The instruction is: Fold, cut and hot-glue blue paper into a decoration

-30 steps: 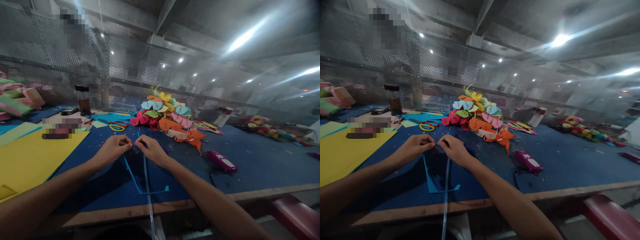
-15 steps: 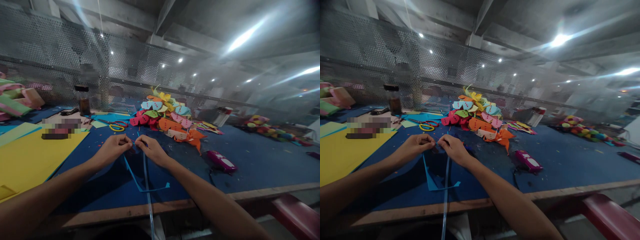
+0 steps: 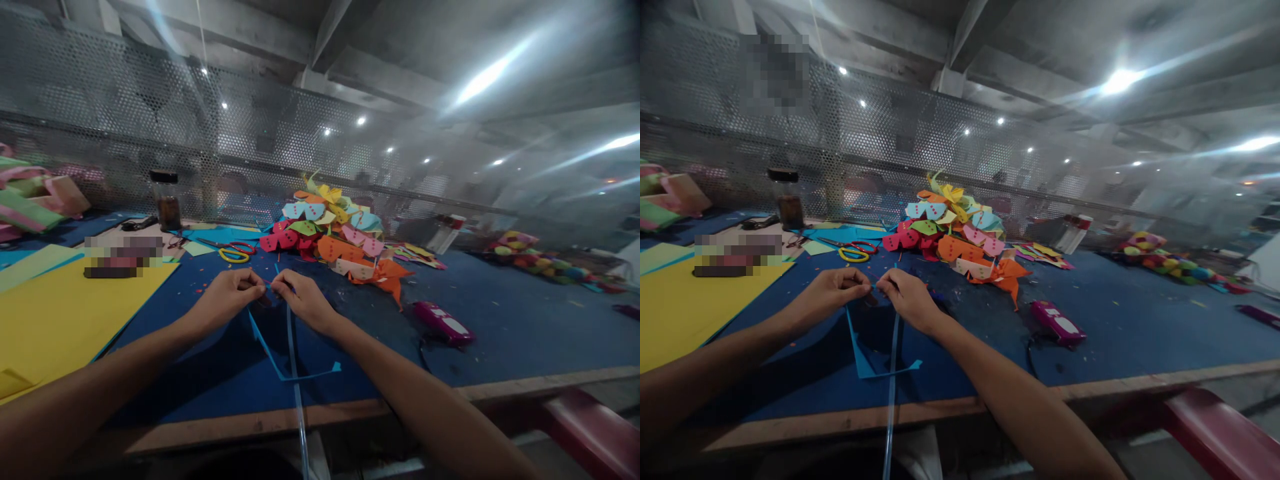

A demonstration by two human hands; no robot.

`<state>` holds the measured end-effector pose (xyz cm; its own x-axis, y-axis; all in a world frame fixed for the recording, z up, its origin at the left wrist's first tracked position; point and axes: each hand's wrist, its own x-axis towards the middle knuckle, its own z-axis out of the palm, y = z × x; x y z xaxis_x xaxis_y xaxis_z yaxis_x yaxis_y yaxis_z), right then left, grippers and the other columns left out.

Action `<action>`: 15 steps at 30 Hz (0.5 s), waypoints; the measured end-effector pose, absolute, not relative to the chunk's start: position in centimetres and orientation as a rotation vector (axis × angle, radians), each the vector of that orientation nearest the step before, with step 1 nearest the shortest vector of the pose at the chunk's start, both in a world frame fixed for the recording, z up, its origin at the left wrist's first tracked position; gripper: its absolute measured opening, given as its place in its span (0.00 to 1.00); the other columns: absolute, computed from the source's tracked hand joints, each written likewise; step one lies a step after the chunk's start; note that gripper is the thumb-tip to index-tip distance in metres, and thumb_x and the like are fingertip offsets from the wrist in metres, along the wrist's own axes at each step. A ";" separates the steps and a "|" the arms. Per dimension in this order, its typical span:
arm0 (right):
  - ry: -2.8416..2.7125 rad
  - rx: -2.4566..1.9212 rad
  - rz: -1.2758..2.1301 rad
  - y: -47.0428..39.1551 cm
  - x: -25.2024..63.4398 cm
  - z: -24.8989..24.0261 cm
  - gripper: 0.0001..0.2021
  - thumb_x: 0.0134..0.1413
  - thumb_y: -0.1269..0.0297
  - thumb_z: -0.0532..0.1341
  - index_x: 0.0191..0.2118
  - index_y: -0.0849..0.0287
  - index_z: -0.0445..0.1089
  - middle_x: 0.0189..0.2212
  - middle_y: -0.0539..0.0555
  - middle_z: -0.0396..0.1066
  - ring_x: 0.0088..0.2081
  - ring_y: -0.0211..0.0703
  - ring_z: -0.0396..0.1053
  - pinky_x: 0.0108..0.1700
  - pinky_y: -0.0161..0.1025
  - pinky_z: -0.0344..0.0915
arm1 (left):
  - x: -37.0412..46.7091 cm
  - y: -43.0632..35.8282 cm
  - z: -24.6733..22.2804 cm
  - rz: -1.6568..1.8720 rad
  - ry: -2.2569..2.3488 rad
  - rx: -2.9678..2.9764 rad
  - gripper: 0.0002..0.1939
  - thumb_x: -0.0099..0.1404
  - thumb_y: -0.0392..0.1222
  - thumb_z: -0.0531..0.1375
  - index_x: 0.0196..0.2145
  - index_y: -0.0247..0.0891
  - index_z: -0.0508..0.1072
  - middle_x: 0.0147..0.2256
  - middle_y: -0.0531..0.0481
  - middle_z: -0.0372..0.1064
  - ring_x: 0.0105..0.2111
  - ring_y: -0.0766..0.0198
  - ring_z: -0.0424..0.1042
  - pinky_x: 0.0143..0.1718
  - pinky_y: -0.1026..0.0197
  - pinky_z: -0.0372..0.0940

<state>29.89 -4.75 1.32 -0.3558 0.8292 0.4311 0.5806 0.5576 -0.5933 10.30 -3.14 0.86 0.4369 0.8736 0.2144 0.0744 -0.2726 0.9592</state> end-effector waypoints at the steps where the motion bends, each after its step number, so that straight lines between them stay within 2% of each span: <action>1: -2.081 -1.131 0.431 -4.7 29.9 1.3 0.10 0.67 0.64 0.57 0.33 0.57 0.66 0.28 0.49 0.69 0.32 0.39 0.67 0.37 0.35 0.59 | 10.3 -3.2 0.8 0.973 0.830 1.663 0.11 0.56 0.48 0.65 0.30 0.38 0.74 0.28 0.47 0.80 0.30 0.56 0.79 0.37 0.56 0.70; 15: -2.069 -1.105 0.472 -4.8 30.0 1.4 0.11 0.68 0.63 0.56 0.32 0.58 0.66 0.29 0.49 0.70 0.33 0.39 0.68 0.38 0.35 0.61 | 10.4 -3.2 0.9 0.971 0.822 1.643 0.11 0.56 0.49 0.65 0.29 0.39 0.73 0.28 0.47 0.80 0.30 0.56 0.79 0.38 0.54 0.71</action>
<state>29.95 -4.83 1.43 -0.3625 0.8263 0.4311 0.5575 0.5629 -0.6102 10.36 -3.15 0.87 0.4435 0.8730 0.2029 0.0561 -0.2529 0.9659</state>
